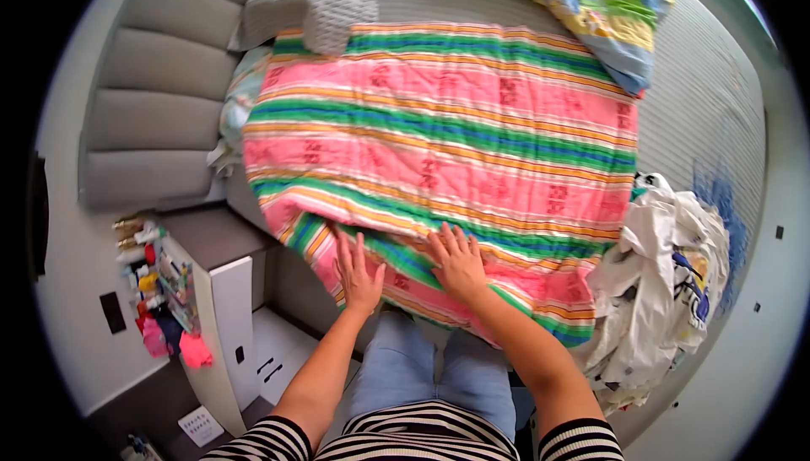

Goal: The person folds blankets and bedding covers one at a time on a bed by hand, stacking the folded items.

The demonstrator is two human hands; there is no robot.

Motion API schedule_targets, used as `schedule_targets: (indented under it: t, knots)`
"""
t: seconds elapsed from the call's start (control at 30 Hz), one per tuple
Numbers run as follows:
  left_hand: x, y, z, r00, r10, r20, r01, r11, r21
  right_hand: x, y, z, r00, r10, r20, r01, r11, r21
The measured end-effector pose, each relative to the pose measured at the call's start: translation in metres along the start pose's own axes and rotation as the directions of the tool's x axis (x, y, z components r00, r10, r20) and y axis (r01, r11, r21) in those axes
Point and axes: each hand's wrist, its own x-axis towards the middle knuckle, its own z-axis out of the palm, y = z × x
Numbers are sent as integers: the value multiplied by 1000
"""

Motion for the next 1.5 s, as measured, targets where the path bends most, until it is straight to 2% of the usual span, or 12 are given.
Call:
schedule_targets:
  t: [0.1, 0.23, 0.37, 0.5, 0.6, 0.73, 0.9, 1.03, 1.1, 1.17, 1.4, 1.5]
  knots:
    - [-23, -63, 17, 921, -284, -267, 243, 954, -177, 11, -23, 1, 997, -64, -39, 65, 997, 28]
    - [-39, -134, 51, 506, -855, 114, 753, 373, -543, 20, -39, 32, 960, -280, 21, 280, 955, -97]
    - [-48, -160, 52, 559, -397, 728, 694, -256, -673, 16, -43, 85, 989, -92, 113, 118, 960, -253]
    - [-60, -182, 67, 506, -297, 810, 829, -92, -551, 15, -77, 85, 995, 48, 92, -10, 928, -372]
    - [-76, -212, 64, 641, -287, 711, 767, 236, -596, 2, -127, 83, 995, 96, 34, -83, 958, -273]
    - [-72, -202, -77, 631, -56, 774, 769, 180, -614, -19, -209, 87, 998, -13, 64, 21, 992, -124]
    - [-65, -233, -162, 698, 109, 708, 632, 371, -681, -18, -297, 104, 988, 106, -108, -101, 994, 47]
    - [-70, -225, -246, 788, 62, 613, 568, 313, -761, -6, -348, 90, 949, 183, -257, -131, 969, 209]
    - [-66, -239, -258, 864, 114, 490, 479, 114, -870, -2, -358, 83, 900, 256, -353, -164, 948, 272]
    - [-59, -255, -271, 908, 127, 400, 405, -17, -914, 2, -336, 86, 925, 335, -180, -300, 934, 195]
    - [-77, -278, -320, 905, 20, 424, 418, -217, -882, -58, -319, 28, 834, 480, -273, -419, 871, 256]
    - [-70, -285, -311, 902, 13, 432, 415, -301, -858, -61, -307, -1, 815, 363, -451, -305, 932, 198]
